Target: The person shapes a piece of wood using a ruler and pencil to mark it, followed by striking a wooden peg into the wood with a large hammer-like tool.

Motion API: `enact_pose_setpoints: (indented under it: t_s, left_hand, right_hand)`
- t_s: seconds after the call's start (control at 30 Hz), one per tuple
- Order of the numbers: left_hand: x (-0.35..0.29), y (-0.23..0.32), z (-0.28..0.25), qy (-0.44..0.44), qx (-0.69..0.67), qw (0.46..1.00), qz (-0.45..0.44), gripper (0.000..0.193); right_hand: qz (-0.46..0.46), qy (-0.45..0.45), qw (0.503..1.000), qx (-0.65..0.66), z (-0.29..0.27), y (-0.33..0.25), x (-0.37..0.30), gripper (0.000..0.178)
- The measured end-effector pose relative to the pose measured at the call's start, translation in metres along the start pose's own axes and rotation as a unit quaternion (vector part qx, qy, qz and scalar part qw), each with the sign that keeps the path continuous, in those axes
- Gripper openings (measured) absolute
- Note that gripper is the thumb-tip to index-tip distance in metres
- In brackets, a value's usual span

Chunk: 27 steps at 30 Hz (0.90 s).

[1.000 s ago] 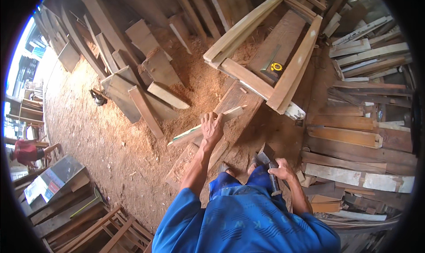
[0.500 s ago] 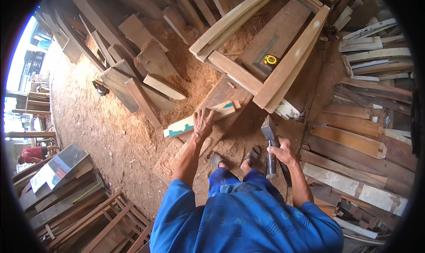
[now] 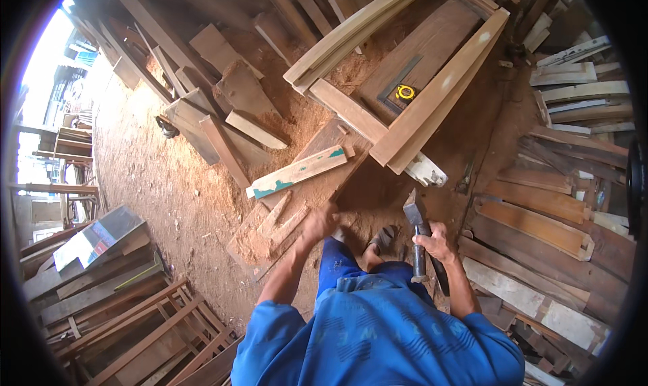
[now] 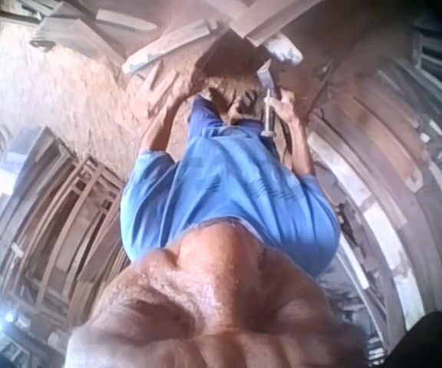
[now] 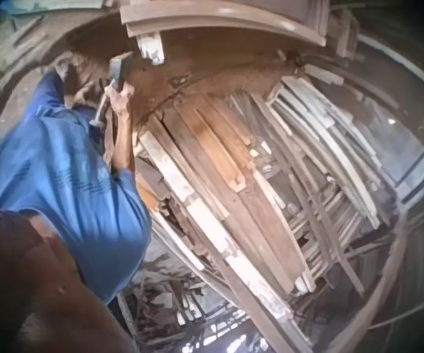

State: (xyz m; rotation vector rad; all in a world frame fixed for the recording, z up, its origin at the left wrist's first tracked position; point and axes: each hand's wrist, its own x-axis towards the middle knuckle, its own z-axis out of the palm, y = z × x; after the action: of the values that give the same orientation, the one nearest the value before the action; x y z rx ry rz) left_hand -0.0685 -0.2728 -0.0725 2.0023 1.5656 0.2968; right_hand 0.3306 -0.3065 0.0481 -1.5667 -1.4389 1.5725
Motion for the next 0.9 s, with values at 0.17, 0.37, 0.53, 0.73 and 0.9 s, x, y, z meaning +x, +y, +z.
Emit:
enact_pose_setpoints:
  t_s: [0.17, 0.37, 0.53, 0.73, 0.9]
  left_hand:
    - [-0.157, 0.031, 0.086, -0.281, 0.026, 0.939, -0.195, 0.069]
    - [-0.158, 0.067, 0.01, -0.367, -0.3, 0.854, -0.216, 0.063]
    - [-0.194, 0.081, -0.005, -0.384, -0.478, 0.774, -0.16, 0.059]
    - [-0.176, 0.128, -0.035, -0.413, -0.353, 0.821, -0.176, 0.054]
    - [-0.194, 0.087, 0.015, -0.414, -0.41, 0.807, -0.098, 0.05]
  right_hand:
    - [-0.002, 0.049, 0.999, -0.011, -0.003, 0.004, -0.016, 0.039]
    - [0.018, 0.025, 0.997, 0.064, -0.002, 0.021, -0.016, 0.032]
    - [0.003, -0.011, 0.998, 0.069, 0.001, 0.009, 0.004, 0.032]
    - [-0.029, -0.013, 0.999, 0.04, 0.003, 0.022, 0.023, 0.035]
    - [-0.058, 0.007, 0.996, 0.064, 0.002, 0.03, 0.016, 0.035]
